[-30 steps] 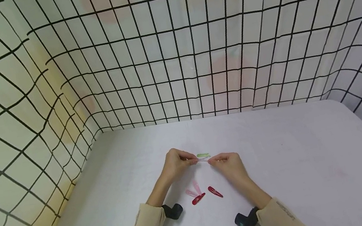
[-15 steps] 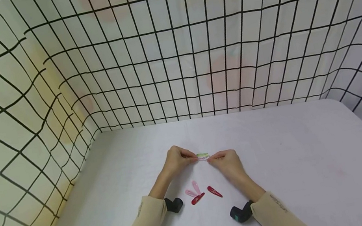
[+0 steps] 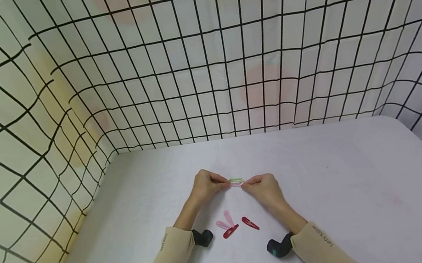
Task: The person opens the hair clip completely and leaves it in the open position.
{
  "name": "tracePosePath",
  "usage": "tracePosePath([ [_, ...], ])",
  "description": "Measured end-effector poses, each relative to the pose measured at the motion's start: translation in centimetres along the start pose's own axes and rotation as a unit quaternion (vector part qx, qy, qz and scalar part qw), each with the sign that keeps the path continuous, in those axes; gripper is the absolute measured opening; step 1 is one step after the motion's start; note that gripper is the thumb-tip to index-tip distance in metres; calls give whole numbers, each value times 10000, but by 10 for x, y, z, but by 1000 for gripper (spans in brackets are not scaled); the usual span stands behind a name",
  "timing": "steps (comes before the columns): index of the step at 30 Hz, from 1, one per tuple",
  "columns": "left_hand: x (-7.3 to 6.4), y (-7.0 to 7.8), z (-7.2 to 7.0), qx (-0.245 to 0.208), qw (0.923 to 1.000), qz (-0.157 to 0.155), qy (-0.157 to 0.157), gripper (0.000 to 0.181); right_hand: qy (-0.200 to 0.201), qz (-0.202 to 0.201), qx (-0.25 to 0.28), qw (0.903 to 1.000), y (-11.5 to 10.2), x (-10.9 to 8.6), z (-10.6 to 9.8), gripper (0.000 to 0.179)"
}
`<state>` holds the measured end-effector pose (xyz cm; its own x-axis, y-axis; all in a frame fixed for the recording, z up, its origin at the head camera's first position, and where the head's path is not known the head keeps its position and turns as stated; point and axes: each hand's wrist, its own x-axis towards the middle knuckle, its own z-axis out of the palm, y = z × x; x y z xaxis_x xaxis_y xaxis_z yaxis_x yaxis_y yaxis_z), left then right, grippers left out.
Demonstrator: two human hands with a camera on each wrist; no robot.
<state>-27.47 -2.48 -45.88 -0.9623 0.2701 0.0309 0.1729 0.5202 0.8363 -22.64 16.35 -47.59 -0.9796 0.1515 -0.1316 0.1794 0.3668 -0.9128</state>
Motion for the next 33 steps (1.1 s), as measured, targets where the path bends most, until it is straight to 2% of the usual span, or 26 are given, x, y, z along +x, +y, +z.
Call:
tracePosePath([
  [14, -3, -1, -3, -11, 9999, -20, 140, 4, 29, -37, 134, 9999, -1, -2, 1, 23],
  [22, -14, -3, -6, -54, 9997, -117, 200, 4, 7, 53, 159, 9999, 1, -6, -1, 26],
  [27, -25, -5, -8, -208, 9997, -145, 42, 5, -58, 110, 76, 9999, 5, -9, -6, 27],
  [33, -39, -7, -11, -431, 9985, 14, -335, 4, -337, -23, 35, 9994, 11, -15, -13, 23],
])
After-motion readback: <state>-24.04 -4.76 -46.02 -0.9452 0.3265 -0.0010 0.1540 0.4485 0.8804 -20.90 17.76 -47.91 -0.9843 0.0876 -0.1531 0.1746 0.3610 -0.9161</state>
